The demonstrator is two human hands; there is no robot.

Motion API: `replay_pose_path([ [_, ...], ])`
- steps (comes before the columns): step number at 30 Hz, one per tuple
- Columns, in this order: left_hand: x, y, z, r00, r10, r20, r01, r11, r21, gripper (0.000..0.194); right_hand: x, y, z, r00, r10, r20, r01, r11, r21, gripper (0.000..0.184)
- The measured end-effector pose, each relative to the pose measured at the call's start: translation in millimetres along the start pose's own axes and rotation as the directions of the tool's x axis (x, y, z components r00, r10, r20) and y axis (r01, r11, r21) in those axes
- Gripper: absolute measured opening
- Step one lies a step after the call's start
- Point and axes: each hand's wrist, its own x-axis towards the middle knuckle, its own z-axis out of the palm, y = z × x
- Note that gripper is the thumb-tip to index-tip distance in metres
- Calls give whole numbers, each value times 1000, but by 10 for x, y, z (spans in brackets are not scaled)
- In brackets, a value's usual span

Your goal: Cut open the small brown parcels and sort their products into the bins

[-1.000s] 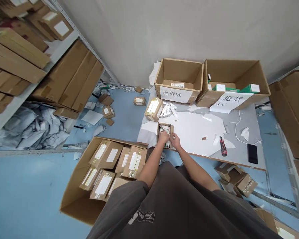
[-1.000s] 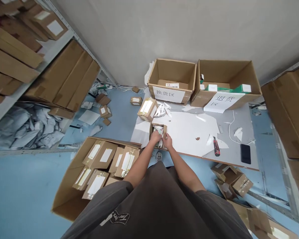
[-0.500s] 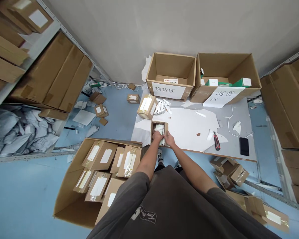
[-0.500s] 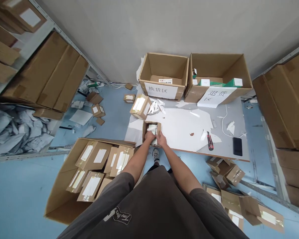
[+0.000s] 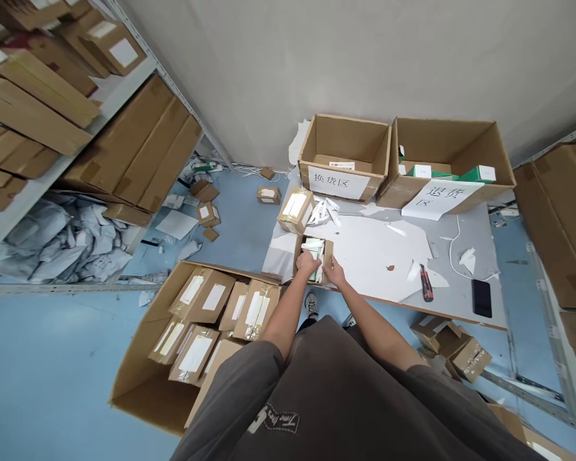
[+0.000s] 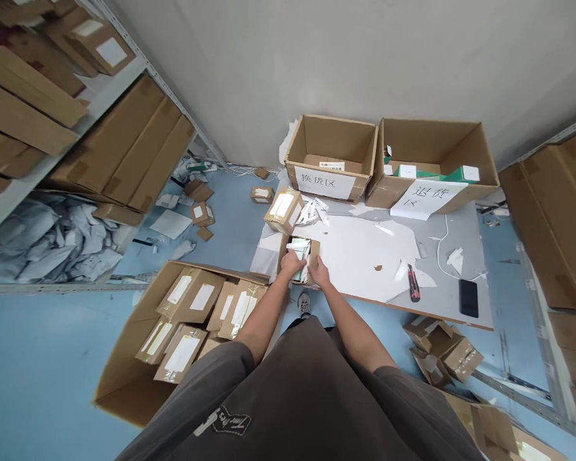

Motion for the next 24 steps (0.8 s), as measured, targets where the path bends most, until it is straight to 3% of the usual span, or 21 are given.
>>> replay_pose_path([
  [8, -209, -49, -296, 996, 64, -67, -61, 997, 41, 92, 63, -106, 9, 999, 37, -31, -38, 999, -28, 83],
  [11, -289, -75, -389, 997, 58, -59, -57, 998, 16, 91, 57, -143, 13, 1000, 21, -8, -22, 999, -49, 84],
  [17, -427, -142, -555, 995, 85, -59, -86, 996, -8, 84, 36, -198, -18, 992, 109, 65, -98, 985, -145, 87],
  [24, -516, -88, -681, 988, 107, -114, -109, 994, -17, 80, 27, -228, 42, 997, 52, 64, -48, 996, -70, 87],
])
